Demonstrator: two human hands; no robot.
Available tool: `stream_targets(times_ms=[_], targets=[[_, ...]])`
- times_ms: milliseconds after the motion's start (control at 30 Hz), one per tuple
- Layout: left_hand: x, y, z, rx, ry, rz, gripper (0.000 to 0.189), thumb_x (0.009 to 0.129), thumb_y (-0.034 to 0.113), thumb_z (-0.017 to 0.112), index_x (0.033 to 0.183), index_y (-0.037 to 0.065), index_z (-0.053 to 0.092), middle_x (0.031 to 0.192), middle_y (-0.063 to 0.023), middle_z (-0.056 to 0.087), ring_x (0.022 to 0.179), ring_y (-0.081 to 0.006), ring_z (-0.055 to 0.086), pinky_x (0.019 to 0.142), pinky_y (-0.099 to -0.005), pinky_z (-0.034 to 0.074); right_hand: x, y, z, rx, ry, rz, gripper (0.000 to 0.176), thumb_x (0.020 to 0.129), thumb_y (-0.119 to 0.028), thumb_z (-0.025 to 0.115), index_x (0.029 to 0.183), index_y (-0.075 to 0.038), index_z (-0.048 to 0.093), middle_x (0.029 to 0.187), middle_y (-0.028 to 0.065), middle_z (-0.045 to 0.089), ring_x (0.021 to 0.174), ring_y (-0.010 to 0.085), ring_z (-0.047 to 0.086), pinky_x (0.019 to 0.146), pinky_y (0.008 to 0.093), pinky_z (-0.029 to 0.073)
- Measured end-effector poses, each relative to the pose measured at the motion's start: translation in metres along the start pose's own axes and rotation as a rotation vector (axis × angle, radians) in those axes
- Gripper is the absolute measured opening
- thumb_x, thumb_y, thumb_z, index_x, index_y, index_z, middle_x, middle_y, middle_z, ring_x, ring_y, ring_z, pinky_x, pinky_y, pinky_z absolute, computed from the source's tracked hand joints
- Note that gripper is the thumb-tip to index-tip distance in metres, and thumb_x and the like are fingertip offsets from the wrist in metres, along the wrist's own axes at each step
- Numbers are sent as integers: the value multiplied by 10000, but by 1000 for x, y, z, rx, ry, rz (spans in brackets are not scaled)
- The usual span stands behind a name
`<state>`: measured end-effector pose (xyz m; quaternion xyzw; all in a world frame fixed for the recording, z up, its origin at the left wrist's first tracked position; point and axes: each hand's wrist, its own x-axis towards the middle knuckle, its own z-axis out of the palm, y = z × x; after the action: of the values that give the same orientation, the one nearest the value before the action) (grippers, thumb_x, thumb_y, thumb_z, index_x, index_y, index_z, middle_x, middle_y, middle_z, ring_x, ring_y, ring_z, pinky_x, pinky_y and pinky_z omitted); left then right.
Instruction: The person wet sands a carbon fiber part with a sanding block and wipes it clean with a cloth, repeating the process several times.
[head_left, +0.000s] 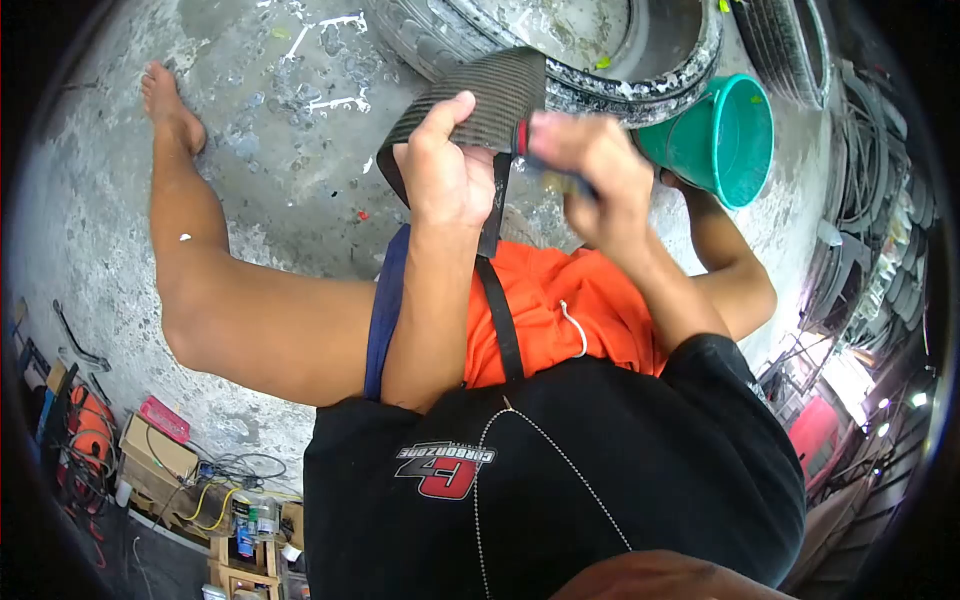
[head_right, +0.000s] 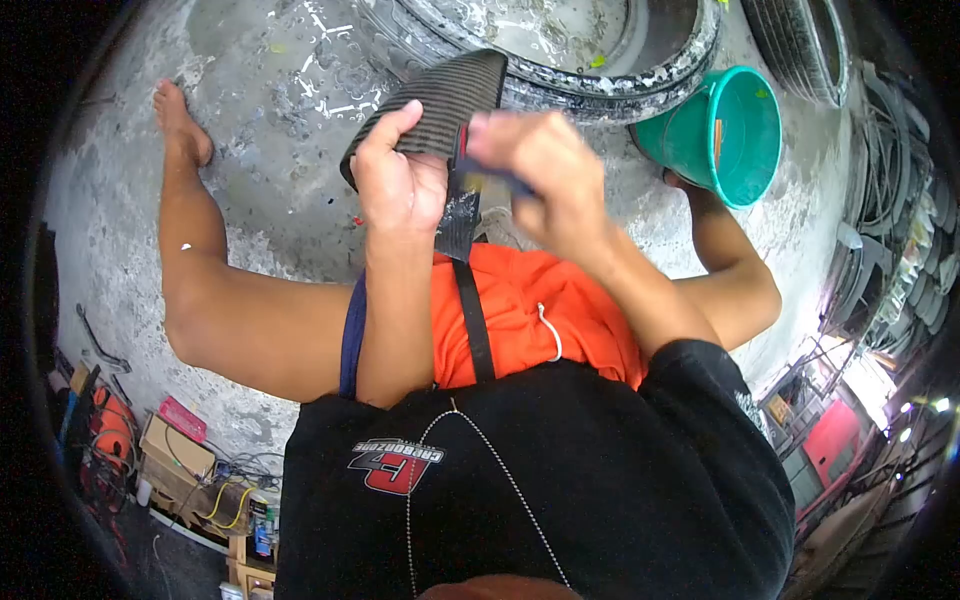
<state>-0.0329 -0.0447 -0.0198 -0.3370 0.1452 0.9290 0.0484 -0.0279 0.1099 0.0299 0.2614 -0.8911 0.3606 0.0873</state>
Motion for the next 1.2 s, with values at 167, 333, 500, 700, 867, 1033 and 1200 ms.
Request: stream_targets(times_ms=[167, 333, 500, 700, 867, 1033, 1200], targets=[[1, -2, 1, -1, -8, -9, 216, 884, 2, 531, 1045, -128, 591, 1048, -206, 666, 974, -322, 666, 904, -437, 545, 7, 12, 9, -28, 61, 161, 403, 638, 147, 557, 968, -29, 707, 1032, 121, 720, 932, 293, 673, 826, 379, 515], [-3, -2, 3, 24, 67, -16, 213, 877, 2, 540, 1045, -119, 590, 1057, -203, 664, 957, -318, 668, 887, -426, 555, -2, 3, 1, 30, 2, 88, 372, 658, 140, 584, 970, -19, 711, 986, 129, 719, 919, 299, 681, 813, 383, 531], [2, -1, 2, -19, 44, -37, 216, 874, -6, 532, 1047, -123, 586, 1061, -206, 663, 961, -329, 668, 892, -426, 556, 2, 5, 4, -41, 32, 123, 386, 634, 116, 574, 967, -28, 707, 990, 126, 714, 944, 318, 674, 837, 394, 526], [0, -2, -6, -10, -74, -100, 246, 881, 13, 531, 1079, -125, 581, 1114, -216, 650, 1021, -329, 654, 932, -442, 535, 14, 52, 4, 20, 38, 295, 256, 724, 35, 624, 966, -23, 683, 845, 127, 677, 798, 306, 671, 733, 379, 534], [-35, 18, -4, 109, -241, 7, 400, 935, 89, 498, 1278, -116, 518, 1260, -220, 615, 1150, -338, 615, 1020, -478, 471, 21, 59, -54, 60, 283, 482, 236, 912, -104, 702, 1115, 9, 662, 932, 37, 681, 875, 81, 578, 796, 237, 463], [-58, 34, 15, 228, -369, 143, 416, 975, 148, 468, 1298, -110, 508, 1274, -226, 608, 1156, -337, 614, 1016, -486, 472, 2, 29, -94, -23, 67, 256, 492, 817, 81, 635, 1284, -73, 617, 1008, 96, 669, 904, 207, 616, 860, 300, 470], [-69, 27, 35, 307, -479, 120, 373, 956, 92, 499, 1272, -100, 550, 1227, -201, 647, 1110, -303, 650, 981, -441, 505, -14, 8, -94, -13, -43, 135, 839, 701, 160, 523, 1470, -170, 467, 919, 146, 631, 827, 324, 568, 824, 410, 457]])
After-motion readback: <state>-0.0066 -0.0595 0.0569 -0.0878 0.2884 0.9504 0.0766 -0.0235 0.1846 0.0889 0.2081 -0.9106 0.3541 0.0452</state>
